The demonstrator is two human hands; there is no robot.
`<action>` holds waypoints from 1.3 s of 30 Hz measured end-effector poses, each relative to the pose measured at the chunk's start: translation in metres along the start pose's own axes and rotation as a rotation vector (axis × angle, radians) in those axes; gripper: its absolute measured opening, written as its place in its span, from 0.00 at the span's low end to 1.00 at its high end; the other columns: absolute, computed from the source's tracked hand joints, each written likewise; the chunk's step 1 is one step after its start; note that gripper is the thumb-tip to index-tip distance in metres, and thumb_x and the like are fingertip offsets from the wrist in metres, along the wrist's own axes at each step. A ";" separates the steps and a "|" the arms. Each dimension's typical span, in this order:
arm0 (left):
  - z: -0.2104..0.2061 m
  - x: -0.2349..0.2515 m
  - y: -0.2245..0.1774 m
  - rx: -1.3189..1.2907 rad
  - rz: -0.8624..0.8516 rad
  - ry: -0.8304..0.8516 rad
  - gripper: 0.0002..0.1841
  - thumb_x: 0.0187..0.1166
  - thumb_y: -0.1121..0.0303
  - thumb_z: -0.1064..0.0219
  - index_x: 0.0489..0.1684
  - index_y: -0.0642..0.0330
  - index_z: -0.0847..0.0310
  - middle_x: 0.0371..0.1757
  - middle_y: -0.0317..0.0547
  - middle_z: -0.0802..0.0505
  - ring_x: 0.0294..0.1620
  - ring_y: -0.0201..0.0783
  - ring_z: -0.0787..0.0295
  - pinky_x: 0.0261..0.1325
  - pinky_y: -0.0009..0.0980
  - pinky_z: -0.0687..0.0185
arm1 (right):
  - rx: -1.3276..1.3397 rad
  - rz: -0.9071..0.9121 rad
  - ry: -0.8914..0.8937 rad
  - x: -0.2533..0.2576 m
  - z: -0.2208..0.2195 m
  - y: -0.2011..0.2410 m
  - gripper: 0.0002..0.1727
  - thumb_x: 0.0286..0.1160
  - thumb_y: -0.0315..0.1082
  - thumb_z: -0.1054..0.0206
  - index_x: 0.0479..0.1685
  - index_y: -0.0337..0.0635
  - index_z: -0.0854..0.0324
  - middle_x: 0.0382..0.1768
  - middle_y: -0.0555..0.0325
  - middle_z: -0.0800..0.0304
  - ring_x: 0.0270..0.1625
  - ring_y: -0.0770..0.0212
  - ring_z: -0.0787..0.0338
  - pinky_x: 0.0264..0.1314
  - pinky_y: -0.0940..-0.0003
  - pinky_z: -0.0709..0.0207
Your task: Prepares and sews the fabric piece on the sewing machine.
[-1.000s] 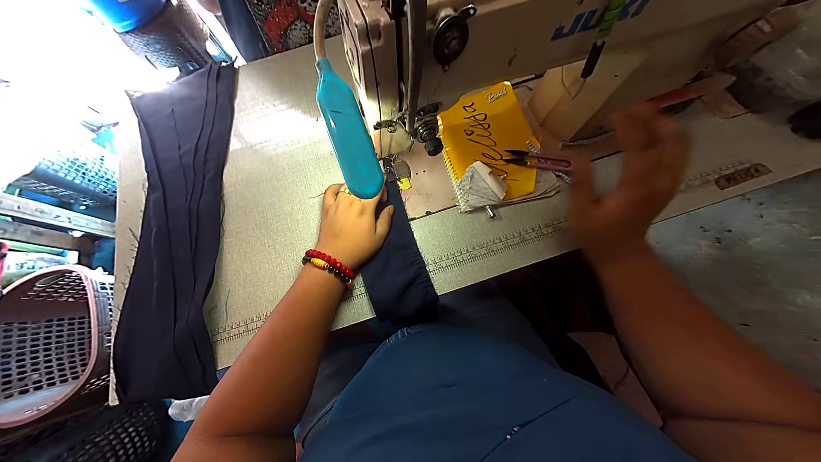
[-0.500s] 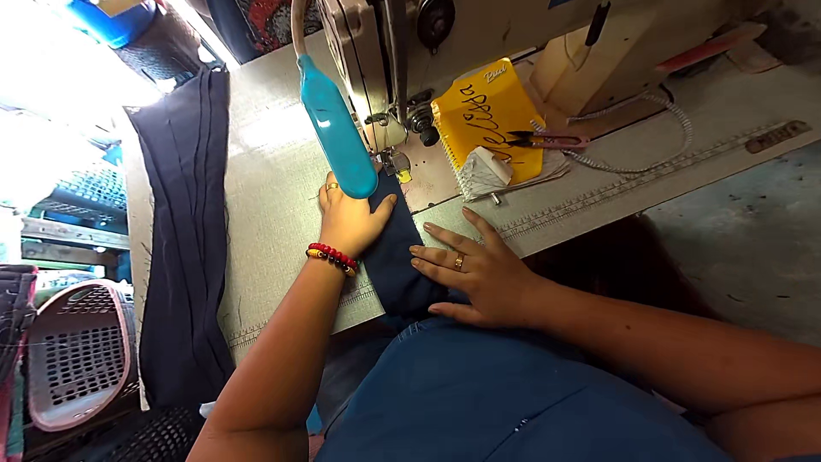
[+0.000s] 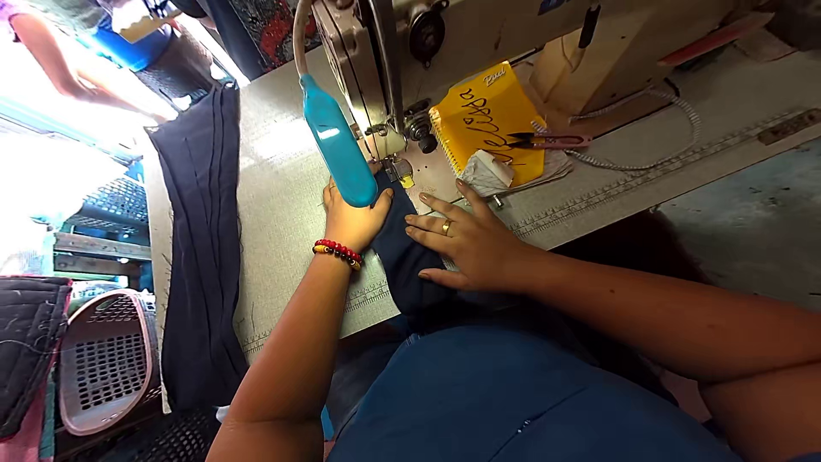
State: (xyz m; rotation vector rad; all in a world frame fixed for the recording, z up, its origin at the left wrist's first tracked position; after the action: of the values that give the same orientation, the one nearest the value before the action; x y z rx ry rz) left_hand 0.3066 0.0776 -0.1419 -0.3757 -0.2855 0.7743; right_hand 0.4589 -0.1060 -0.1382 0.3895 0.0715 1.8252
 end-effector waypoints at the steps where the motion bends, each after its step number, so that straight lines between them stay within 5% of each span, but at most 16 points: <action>1: -0.001 0.001 0.003 -0.009 0.003 -0.005 0.28 0.80 0.44 0.41 0.74 0.45 0.18 0.78 0.44 0.17 0.84 0.53 0.32 0.84 0.60 0.46 | 0.001 -0.005 0.004 0.004 -0.001 -0.001 0.39 0.79 0.68 0.50 0.77 0.53 0.18 0.83 0.60 0.22 0.94 0.46 0.42 0.89 0.21 0.67; 7: 0.011 -0.008 -0.007 -0.103 0.054 -0.046 0.29 0.83 0.45 0.41 0.77 0.52 0.22 0.83 0.50 0.23 0.86 0.53 0.34 0.85 0.59 0.40 | 0.021 -0.034 0.001 0.008 -0.005 -0.004 0.38 0.83 0.66 0.54 0.80 0.53 0.21 0.86 0.61 0.27 0.95 0.49 0.47 0.90 0.22 0.70; 9: 0.022 -0.030 -0.023 -0.069 -0.089 -0.152 0.26 0.84 0.51 0.42 0.73 0.55 0.18 0.80 0.52 0.19 0.83 0.52 0.28 0.82 0.57 0.34 | 0.070 -0.037 -0.026 0.003 -0.005 -0.002 0.37 0.85 0.66 0.56 0.80 0.54 0.20 0.86 0.63 0.27 0.95 0.50 0.47 0.90 0.23 0.70; 14: 0.018 -0.081 -0.029 0.167 -0.414 0.009 0.24 0.88 0.50 0.49 0.72 0.45 0.14 0.81 0.41 0.17 0.88 0.47 0.32 0.91 0.63 0.52 | 0.139 0.000 -0.014 -0.030 0.001 0.010 0.35 0.86 0.65 0.55 0.76 0.53 0.18 0.82 0.64 0.22 0.92 0.49 0.38 0.88 0.23 0.62; 29: 0.012 -0.074 -0.018 0.295 -0.372 0.025 0.29 0.88 0.45 0.54 0.80 0.46 0.21 0.81 0.44 0.18 0.87 0.48 0.30 0.87 0.75 0.67 | -0.007 0.082 -0.030 -0.014 0.005 0.000 0.32 0.84 0.60 0.50 0.68 0.51 0.12 0.77 0.59 0.16 0.93 0.45 0.40 0.89 0.22 0.66; 39: 0.018 -0.048 -0.011 0.316 -0.304 0.076 0.29 0.88 0.45 0.54 0.81 0.46 0.22 0.82 0.44 0.19 0.87 0.51 0.30 0.85 0.77 0.61 | 0.003 0.055 -0.094 0.012 -0.003 -0.013 0.30 0.82 0.57 0.48 0.68 0.49 0.11 0.76 0.58 0.15 0.91 0.46 0.36 0.89 0.23 0.64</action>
State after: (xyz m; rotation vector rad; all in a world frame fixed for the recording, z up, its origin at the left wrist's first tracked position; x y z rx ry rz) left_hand 0.2737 0.0393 -0.1265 -0.0596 -0.1401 0.4932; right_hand 0.4671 -0.0907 -0.1410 0.4827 -0.0008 1.8581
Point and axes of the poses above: each hand's wrist, its own x-axis towards the middle knuckle, its own z-axis out of the back of the hand, y = z × x, the point moved 1 cm from there along x, towards the middle knuckle
